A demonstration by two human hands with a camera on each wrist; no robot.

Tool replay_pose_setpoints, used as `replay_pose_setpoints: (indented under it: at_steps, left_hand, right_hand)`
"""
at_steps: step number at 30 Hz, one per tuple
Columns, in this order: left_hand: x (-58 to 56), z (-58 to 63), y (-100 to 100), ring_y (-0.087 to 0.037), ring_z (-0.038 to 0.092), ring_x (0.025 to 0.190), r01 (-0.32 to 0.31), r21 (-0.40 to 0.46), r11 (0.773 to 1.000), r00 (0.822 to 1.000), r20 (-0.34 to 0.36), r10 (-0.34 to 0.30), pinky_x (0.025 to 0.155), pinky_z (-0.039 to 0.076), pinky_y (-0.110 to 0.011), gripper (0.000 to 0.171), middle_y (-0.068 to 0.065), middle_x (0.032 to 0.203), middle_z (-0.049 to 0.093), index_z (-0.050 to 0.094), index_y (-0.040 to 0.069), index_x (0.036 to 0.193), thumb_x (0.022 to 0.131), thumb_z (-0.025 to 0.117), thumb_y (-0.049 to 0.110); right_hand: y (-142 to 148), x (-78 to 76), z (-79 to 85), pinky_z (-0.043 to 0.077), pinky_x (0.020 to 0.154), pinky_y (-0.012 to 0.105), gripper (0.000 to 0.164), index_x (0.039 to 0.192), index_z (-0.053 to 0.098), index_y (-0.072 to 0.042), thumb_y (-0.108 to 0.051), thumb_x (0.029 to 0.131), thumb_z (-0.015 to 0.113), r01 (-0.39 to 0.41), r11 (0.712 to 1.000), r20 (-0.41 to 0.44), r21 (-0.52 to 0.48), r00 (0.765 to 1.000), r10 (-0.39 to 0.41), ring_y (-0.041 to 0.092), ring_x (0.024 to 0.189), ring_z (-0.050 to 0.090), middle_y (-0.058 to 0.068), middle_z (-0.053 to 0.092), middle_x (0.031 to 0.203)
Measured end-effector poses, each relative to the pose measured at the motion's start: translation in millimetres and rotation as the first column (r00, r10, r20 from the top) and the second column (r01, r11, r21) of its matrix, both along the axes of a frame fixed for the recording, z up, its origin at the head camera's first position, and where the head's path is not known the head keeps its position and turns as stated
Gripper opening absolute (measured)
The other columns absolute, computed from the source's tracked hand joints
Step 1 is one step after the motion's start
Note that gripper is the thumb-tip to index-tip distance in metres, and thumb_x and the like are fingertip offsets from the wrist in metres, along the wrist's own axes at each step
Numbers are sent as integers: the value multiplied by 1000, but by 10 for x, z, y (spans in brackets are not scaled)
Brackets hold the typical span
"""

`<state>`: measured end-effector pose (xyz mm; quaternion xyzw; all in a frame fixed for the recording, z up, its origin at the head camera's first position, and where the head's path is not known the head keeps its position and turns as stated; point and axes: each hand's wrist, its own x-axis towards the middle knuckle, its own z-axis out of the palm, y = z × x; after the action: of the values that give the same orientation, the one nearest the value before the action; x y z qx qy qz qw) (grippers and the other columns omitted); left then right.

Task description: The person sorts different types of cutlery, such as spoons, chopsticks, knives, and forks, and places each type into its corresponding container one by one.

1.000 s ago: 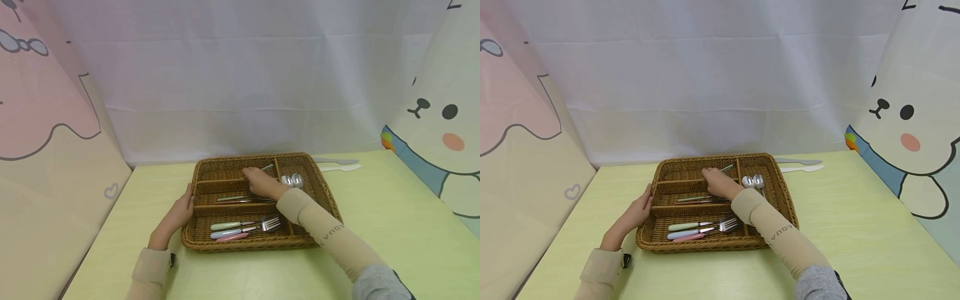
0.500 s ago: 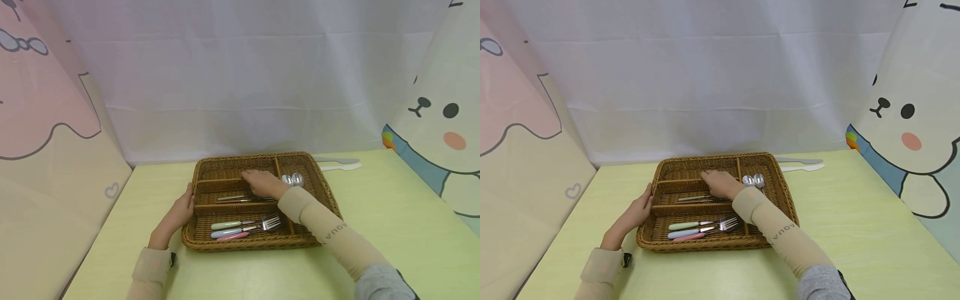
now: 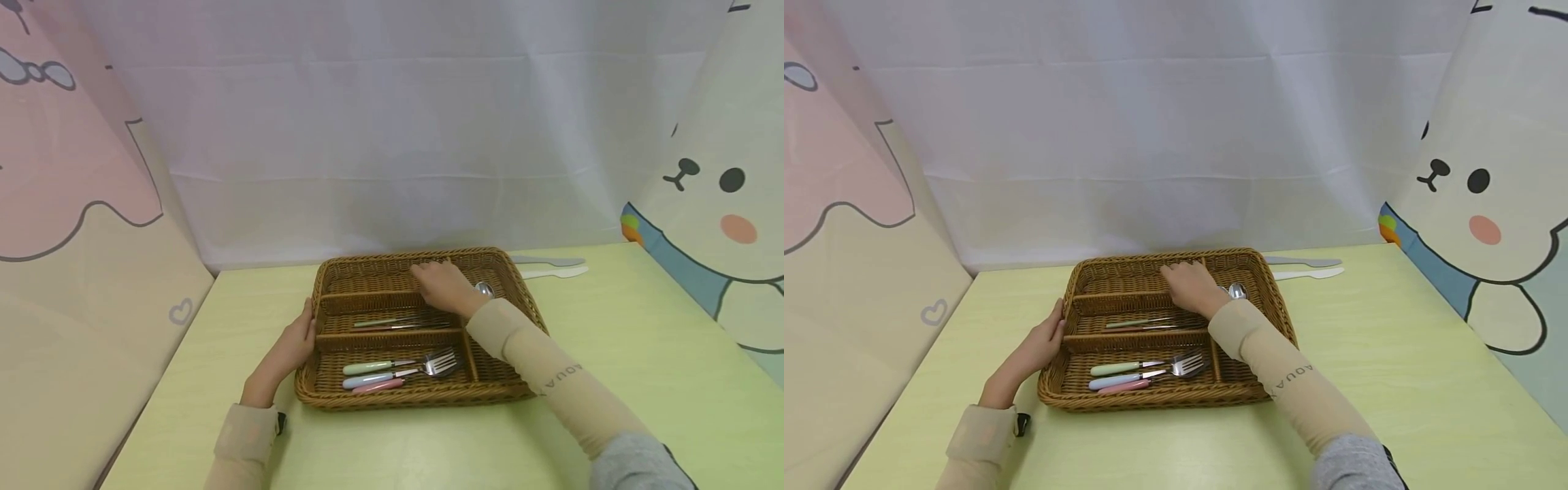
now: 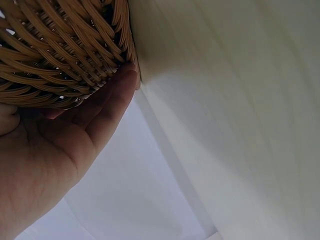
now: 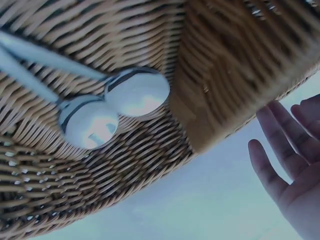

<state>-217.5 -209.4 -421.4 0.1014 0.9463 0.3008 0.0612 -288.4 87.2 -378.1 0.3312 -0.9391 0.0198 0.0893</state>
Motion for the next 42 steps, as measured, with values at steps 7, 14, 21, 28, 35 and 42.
replay_pose_setpoints:
  at_steps: [7, 14, 21, 28, 35, 42]
  left_hand:
    - [-2, -17, -2, -44, 24, 132, -2, 4, 1000, 1000, 6, 2, 106, 30, -54, 55, -31, 147, 13, -6, -9, 143, 101, 23, 12]
    - [-3, -15, 5, -44, 23, 132, 6, 8, 1000, 1000, -2, -6, 106, 29, -54, 55, -32, 147, 12, -6, -9, 142, 101, 23, 11]
    - [-1, -6, 2, -44, 26, 131, 2, -3, 1000, 1000, -7, -2, 104, 31, -54, 54, -33, 146, 14, -5, -10, 142, 101, 23, 10]
    - [7, 8, 4, -44, 28, 130, 0, -10, 1000, 1000, -6, 0, 105, 31, -54, 53, -33, 145, 16, -3, -11, 142, 101, 23, 10]
    - [8, -1, 9, -44, 25, 131, 2, -5, 1000, 1000, -7, -2, 105, 30, -55, 54, -33, 145, 15, -3, -11, 142, 101, 24, 10]
    - [-3, -12, 9, -43, 23, 133, 4, 9, 1000, 1000, 5, -4, 107, 28, -53, 55, -31, 147, 12, -5, -10, 143, 101, 23, 12]
  right_hand:
    - [190, -38, 59, 31, 39, 23, 18, 104, 60, -5, -6, 89, 52, 65, 998, -62, -18, 996, -66, 11, 47, 42, 6, 60, 70]
    - [446, -67, 114, 28, 37, 24, 13, 99, 60, -6, -7, 89, 52, 145, 988, -62, -54, 987, -148, 11, 44, 38, 3, 53, 61]
    - [705, -111, 123, 48, 47, 37, 7, 82, 56, -6, -3, 80, 51, 207, 975, -54, -75, 976, -211, 19, 52, 51, 6, 55, 63]
    - [947, -137, 160, 48, 47, 36, 8, 81, 57, -2, -1, 76, 51, 246, 961, -38, -125, 967, -252, 22, 55, 53, 8, 58, 66]
    - [1211, -130, 220, 50, 52, 40, 13, 84, 59, 0, 0, 79, 47, 320, 940, 42, -121, 947, -317, 26, 63, 58, 13, 62, 75]
    - [1511, -128, 152, 53, 59, 48, 30, 102, 61, 5, 1, 78, 44, 391, 914, 111, -104, 918, -380, 36, 81, 63, 22, 65, 101]
